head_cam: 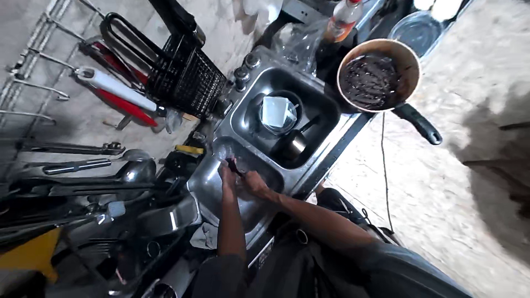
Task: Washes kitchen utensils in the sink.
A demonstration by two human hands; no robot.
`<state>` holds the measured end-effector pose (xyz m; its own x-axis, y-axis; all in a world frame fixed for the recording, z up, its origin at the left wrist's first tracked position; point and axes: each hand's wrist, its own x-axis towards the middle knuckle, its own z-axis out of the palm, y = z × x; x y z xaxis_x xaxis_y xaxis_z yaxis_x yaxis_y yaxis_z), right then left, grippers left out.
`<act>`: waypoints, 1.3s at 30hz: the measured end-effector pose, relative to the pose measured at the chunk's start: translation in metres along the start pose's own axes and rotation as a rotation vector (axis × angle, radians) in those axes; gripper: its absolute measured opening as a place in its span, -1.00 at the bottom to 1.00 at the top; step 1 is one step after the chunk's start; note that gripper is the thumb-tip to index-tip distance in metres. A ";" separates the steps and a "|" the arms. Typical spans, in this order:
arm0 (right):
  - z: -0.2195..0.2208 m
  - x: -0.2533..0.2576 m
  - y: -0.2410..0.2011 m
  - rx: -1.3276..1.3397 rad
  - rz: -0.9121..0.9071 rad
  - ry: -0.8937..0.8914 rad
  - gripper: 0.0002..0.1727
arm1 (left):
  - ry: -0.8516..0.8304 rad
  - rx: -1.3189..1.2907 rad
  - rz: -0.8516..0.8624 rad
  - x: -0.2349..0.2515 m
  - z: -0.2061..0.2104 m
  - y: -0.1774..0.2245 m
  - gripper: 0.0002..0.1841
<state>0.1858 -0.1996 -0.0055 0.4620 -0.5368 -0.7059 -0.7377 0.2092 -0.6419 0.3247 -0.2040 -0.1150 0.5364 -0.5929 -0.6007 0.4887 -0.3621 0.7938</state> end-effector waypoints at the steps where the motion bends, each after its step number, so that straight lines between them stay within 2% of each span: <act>1: 0.000 -0.001 0.001 0.001 -0.002 -0.004 -0.61 | 0.007 -0.014 0.019 -0.001 0.000 0.000 -0.62; 7: -0.002 0.009 0.008 -0.004 -0.006 0.048 -0.62 | 0.035 -0.115 -0.077 -0.015 0.010 -0.009 -0.50; 10: -0.001 0.014 0.012 0.034 -0.009 0.093 -0.61 | -0.061 -0.098 -0.143 -0.030 0.011 -0.006 -0.57; 13: -0.001 0.017 0.012 0.042 -0.018 0.081 -0.62 | -0.162 -0.114 -0.182 -0.025 -0.001 -0.007 -0.74; 17: 0.000 0.014 0.008 -0.008 -0.030 0.010 -0.60 | -0.109 -0.133 -0.161 -0.004 -0.012 -0.005 -0.87; 20: 0.003 0.014 0.006 -0.003 -0.010 0.011 -0.61 | -0.020 -0.131 -0.132 0.006 -0.006 -0.003 -0.85; 22: 0.005 0.011 0.001 -0.016 0.011 0.016 -0.61 | 0.053 -0.024 -0.073 0.008 0.001 -0.006 -0.76; 25: 0.006 0.004 -0.007 -0.052 0.045 0.021 -0.64 | 0.213 0.135 -0.016 0.000 0.012 -0.008 -0.52; 27: 0.006 -0.002 -0.010 -0.069 0.071 0.013 -0.67 | 0.294 0.153 -0.083 -0.005 0.016 -0.007 -0.30; 28: 0.006 -0.002 -0.009 -0.071 0.073 0.012 -0.67 | 0.286 0.146 -0.117 -0.008 0.016 -0.008 -0.30; 32: -0.001 0.014 0.006 -0.002 0.020 0.029 -0.64 | 0.007 0.013 -0.134 -0.016 0.011 -0.011 -0.79; 34: 0.000 0.017 0.010 -0.018 -0.029 -0.003 -0.61 | -0.019 -0.027 -0.072 -0.008 -0.001 -0.012 -0.84; 36: 0.001 0.008 0.010 -0.036 -0.033 -0.025 -0.60 | 0.033 0.159 0.052 -0.005 -0.004 -0.012 -0.74; 39: 0.006 -0.005 0.008 -0.068 -0.004 -0.037 -0.64 | 0.146 0.771 0.238 0.000 -0.012 -0.005 -0.65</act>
<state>0.1808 -0.1902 -0.0087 0.4822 -0.5070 -0.7145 -0.7668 0.1502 -0.6241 0.3310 -0.1938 -0.1201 0.6762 -0.6359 -0.3720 -0.2315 -0.6628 0.7121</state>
